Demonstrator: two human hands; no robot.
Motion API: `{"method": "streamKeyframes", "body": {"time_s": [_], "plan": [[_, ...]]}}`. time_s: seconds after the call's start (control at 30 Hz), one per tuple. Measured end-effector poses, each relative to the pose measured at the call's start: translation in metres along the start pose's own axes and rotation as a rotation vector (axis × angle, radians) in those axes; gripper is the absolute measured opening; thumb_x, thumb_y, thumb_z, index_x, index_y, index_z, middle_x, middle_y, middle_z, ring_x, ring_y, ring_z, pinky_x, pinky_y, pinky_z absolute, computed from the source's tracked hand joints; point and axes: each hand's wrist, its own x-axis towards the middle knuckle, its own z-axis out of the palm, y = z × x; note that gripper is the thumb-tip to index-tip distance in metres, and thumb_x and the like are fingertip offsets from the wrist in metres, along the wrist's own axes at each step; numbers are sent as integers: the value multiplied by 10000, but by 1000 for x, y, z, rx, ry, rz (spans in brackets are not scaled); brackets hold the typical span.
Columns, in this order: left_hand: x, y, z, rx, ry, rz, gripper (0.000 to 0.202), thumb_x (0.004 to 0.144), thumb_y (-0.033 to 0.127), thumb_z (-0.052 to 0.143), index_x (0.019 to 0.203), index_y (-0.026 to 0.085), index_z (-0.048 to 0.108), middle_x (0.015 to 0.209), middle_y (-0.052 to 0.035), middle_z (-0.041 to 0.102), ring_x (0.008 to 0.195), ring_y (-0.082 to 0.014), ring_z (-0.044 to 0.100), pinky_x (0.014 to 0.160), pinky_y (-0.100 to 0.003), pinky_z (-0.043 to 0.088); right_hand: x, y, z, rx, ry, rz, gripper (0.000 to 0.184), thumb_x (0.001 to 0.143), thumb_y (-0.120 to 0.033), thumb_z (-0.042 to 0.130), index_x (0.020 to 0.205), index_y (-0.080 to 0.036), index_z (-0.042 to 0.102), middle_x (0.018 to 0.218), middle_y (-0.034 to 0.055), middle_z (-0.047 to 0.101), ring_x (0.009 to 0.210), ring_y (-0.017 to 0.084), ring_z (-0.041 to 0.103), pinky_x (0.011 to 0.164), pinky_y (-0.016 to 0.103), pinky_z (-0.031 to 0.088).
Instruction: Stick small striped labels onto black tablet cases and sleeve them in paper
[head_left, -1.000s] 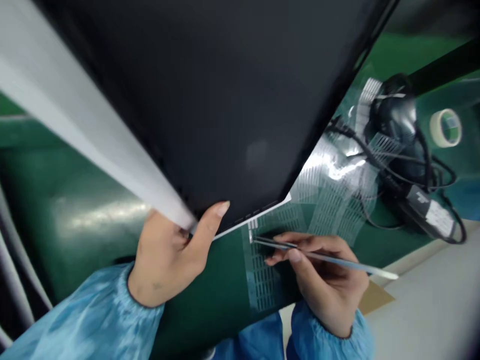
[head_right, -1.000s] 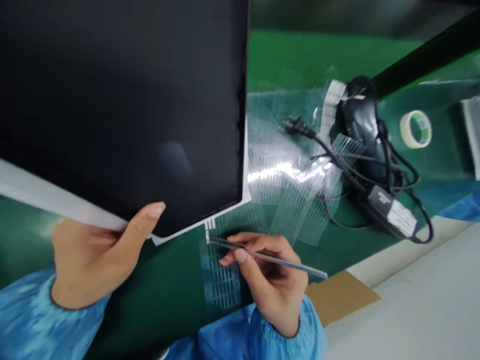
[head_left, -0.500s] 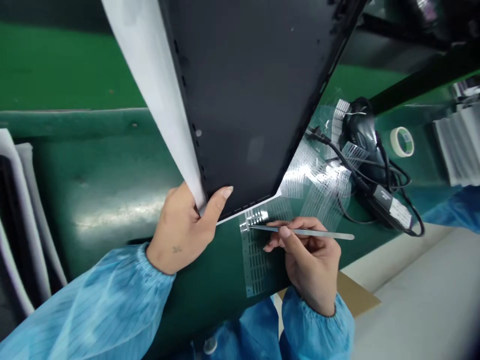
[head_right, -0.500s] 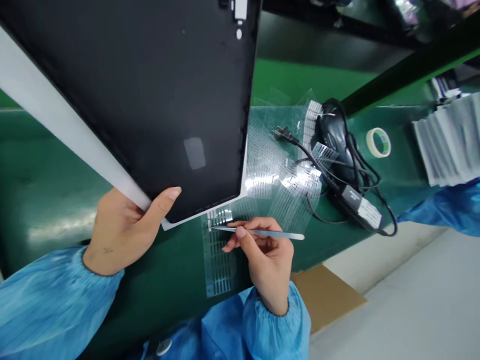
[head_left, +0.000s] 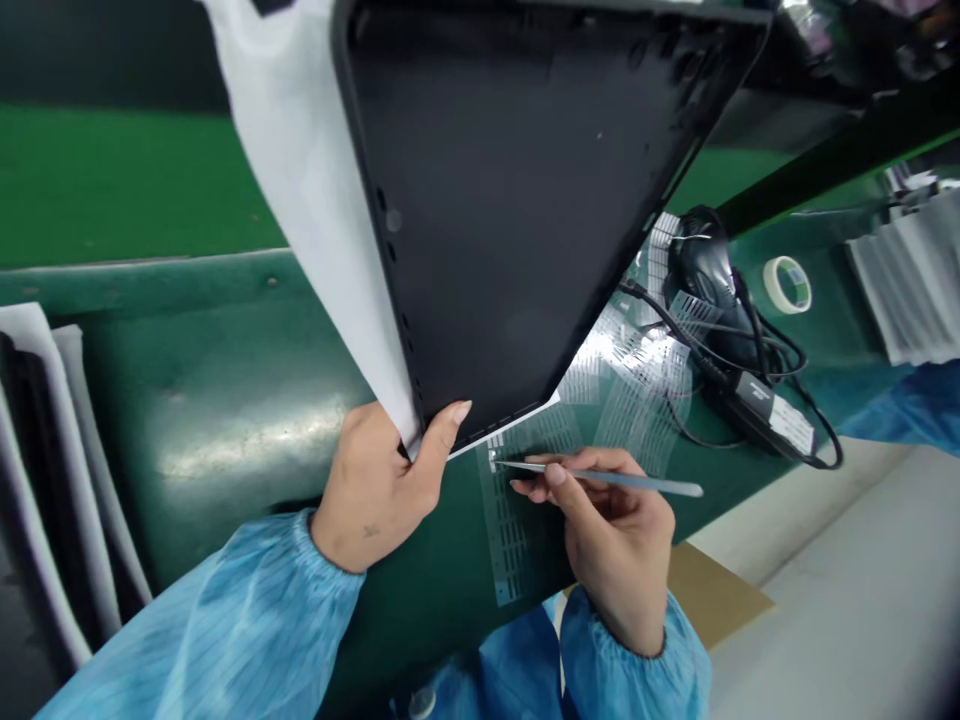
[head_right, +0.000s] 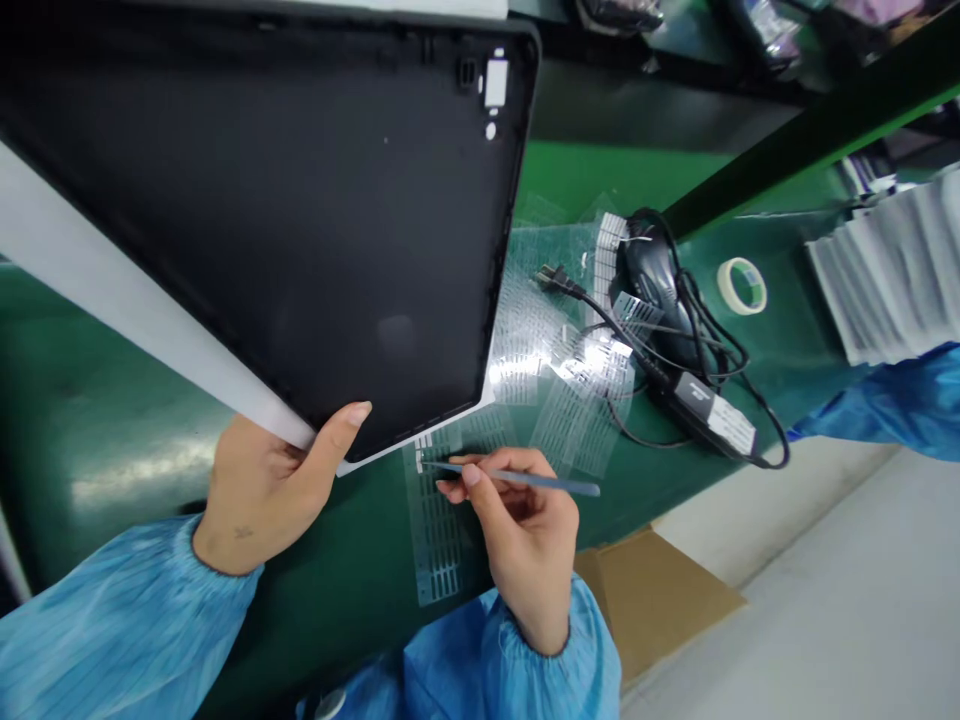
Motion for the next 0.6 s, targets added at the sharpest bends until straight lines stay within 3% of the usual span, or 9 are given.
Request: {"method": "streamKeyframes", "body": {"time_s": [0.1,0.17,0.27,0.33,0.47,0.6], "plan": [[1,0,0,-37,-26,-5,433,831,239,600,507,213,313,411,69,323,387,-83,374,433,-273,330,-15,4,-7,-300,-36,-327,215,793,-41,653,920,-215,653,891,40,736,739,209,722,673,324,630],[0,0,1,-38,-22,19,423,816,228,620,502,204,337,409,72,344,384,-75,388,437,-264,338,-22,5,-14,-477,-176,-503,342,776,-44,660,1057,-238,670,1063,73,712,794,230,721,679,324,632],[-1,0,1,-15,-2,54,425,805,205,630,486,195,350,407,71,364,394,-69,414,447,-254,349,-30,3,-19,-540,-374,-494,374,803,-116,652,1153,-244,651,1160,94,671,838,256,718,658,329,638],[-2,0,0,-26,-13,62,429,807,197,624,481,192,346,409,72,360,395,-67,414,446,-251,349,-35,1,-16,-522,-297,-476,331,822,-135,638,1126,-262,664,1128,81,687,847,262,717,681,350,640],[-2,0,0,-62,-41,48,438,809,194,620,480,192,331,407,73,349,387,-66,399,430,-252,338,-45,0,-6,-418,15,-646,356,814,-102,631,1104,-307,659,1034,52,722,793,250,722,624,368,641],[-5,-2,0,-69,-39,65,454,801,175,626,481,191,304,396,80,328,375,-65,393,434,-246,350,-43,-2,-6,-360,-11,-615,392,765,-10,616,1064,-258,663,987,48,733,678,215,720,560,338,631]]}}
